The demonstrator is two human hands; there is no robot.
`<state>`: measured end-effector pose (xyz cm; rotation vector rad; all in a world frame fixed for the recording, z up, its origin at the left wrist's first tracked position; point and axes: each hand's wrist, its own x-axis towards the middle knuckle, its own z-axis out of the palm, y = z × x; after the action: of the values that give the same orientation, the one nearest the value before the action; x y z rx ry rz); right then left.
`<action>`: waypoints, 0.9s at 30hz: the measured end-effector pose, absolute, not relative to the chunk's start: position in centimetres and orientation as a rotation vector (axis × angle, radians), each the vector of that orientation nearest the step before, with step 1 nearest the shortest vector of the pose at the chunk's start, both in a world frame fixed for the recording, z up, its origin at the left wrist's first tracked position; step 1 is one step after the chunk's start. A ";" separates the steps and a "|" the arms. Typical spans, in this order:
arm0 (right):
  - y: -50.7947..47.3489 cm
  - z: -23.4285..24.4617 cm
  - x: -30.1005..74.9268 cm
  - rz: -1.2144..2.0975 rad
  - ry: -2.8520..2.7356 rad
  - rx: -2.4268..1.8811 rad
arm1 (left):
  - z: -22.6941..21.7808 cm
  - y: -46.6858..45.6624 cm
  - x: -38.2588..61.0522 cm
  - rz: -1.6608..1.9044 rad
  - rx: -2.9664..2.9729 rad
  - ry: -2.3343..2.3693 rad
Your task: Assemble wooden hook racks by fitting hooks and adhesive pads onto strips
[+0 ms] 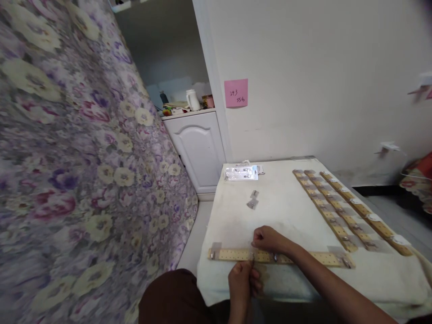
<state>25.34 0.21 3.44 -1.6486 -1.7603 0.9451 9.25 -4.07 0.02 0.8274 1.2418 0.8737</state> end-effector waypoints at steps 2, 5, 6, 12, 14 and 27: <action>0.3 3.4 25.4 0.946 -1.761 -1.660 | 0.1 -4.1 9.3 0.871 0.822 1.249; 0.5 3.2 25.5 0.948 -1.767 -1.677 | 0.1 -4.1 9.4 0.870 0.811 1.253; 0.5 3.2 25.5 0.950 -1.772 -1.680 | 0.1 -4.1 9.5 0.870 0.801 1.255; 0.8 2.8 25.5 0.954 -1.775 -1.715 | 0.4 -4.1 9.7 0.866 0.777 1.275; 0.8 2.6 25.5 0.956 -1.770 -1.731 | 0.6 -4.1 9.7 0.867 0.779 1.280; 1.1 1.9 25.6 0.967 -1.785 -1.719 | 1.0 -4.2 9.8 0.847 0.770 1.287</action>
<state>25.63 1.10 1.91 -1.7189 -1.7853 0.9674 9.80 -4.22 0.98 0.7701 1.2872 0.8474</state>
